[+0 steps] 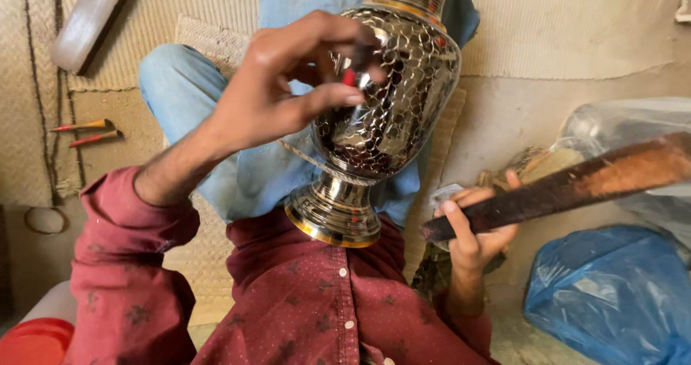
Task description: The person sits cross-legged on the floor holding a small punch against the surface of an ornate silver-colored vase and repeatedly strikes the punch with a wooden mallet, working the patterned decoration across the vase body. They reposition the punch between strikes to continue the design.
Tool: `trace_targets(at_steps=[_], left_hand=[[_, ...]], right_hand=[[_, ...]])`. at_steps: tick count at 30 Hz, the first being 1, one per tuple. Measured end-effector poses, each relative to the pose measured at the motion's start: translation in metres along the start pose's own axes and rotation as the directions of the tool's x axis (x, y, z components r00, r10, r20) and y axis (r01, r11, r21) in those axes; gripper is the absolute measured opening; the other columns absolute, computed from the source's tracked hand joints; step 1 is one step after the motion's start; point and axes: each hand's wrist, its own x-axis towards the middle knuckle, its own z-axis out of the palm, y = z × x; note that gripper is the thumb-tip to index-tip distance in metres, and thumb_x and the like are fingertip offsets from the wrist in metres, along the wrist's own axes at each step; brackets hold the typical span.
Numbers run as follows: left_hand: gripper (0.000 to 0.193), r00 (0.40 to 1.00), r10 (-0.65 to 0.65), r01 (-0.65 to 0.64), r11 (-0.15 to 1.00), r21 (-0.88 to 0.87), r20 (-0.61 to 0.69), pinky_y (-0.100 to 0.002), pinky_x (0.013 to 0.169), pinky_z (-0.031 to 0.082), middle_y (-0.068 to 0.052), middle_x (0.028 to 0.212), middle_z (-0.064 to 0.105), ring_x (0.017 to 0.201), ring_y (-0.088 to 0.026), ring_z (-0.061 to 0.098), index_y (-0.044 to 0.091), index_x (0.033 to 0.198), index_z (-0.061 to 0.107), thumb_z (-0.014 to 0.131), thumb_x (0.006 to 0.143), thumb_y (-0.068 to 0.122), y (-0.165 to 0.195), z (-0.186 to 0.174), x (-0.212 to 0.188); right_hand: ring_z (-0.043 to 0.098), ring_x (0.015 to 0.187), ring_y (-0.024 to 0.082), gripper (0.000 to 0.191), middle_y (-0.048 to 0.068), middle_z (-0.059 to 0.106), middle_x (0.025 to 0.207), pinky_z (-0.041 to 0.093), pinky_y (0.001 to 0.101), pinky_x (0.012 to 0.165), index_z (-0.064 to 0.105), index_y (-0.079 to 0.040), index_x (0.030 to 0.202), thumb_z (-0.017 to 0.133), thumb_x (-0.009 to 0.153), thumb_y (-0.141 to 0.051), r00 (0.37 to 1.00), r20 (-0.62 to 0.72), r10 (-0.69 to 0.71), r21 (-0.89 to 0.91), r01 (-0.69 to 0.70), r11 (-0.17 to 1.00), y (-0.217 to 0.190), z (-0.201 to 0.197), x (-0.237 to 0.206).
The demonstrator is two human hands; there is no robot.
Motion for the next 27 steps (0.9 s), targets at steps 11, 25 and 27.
trace_targets(at_steps=[11,25,27], left_hand=[[0.055,0.942,0.239,-0.216,0.969,-0.121,0.234,-0.023,0.06,0.047,0.0,0.124,0.077,0.067,-0.005,0.057,0.014,0.147,0.058,0.084,0.099,0.016,-0.024,0.021,0.045],[0.055,0.871,0.314,-0.25,0.945,-0.21,0.377,-0.031,0.06,0.048,0.0,0.131,0.075,0.059,-0.015,0.055,0.014,0.145,0.06,0.077,0.096,0.033,-0.032,0.025,0.056],[0.055,0.857,0.342,-0.278,0.937,-0.213,0.386,-0.033,0.064,0.049,-0.002,0.131,0.075,0.065,-0.019,0.059,0.014,0.145,0.06,0.077,0.096,0.031,-0.031,0.025,0.057]], right_hand=[[0.06,0.078,0.024,0.081,0.013,0.058,0.086,0.058,0.0359,0.069,0.028,-0.001,0.157,0.073,0.091,0.018,0.993,-0.082,-0.086,-0.254,0.062,0.965,-0.048,-0.03,0.005],[0.062,0.075,0.025,0.101,0.016,0.061,0.097,0.054,0.0348,0.074,0.008,-0.021,0.165,0.076,0.098,0.013,0.949,0.152,-0.278,-0.727,0.298,0.619,-0.122,-0.076,0.034],[0.063,0.076,0.025,0.094,0.015,0.062,0.099,0.054,0.0346,0.074,0.015,-0.021,0.162,0.077,0.098,0.011,0.921,0.206,-0.331,-0.775,0.36,0.52,-0.131,-0.079,0.038]])
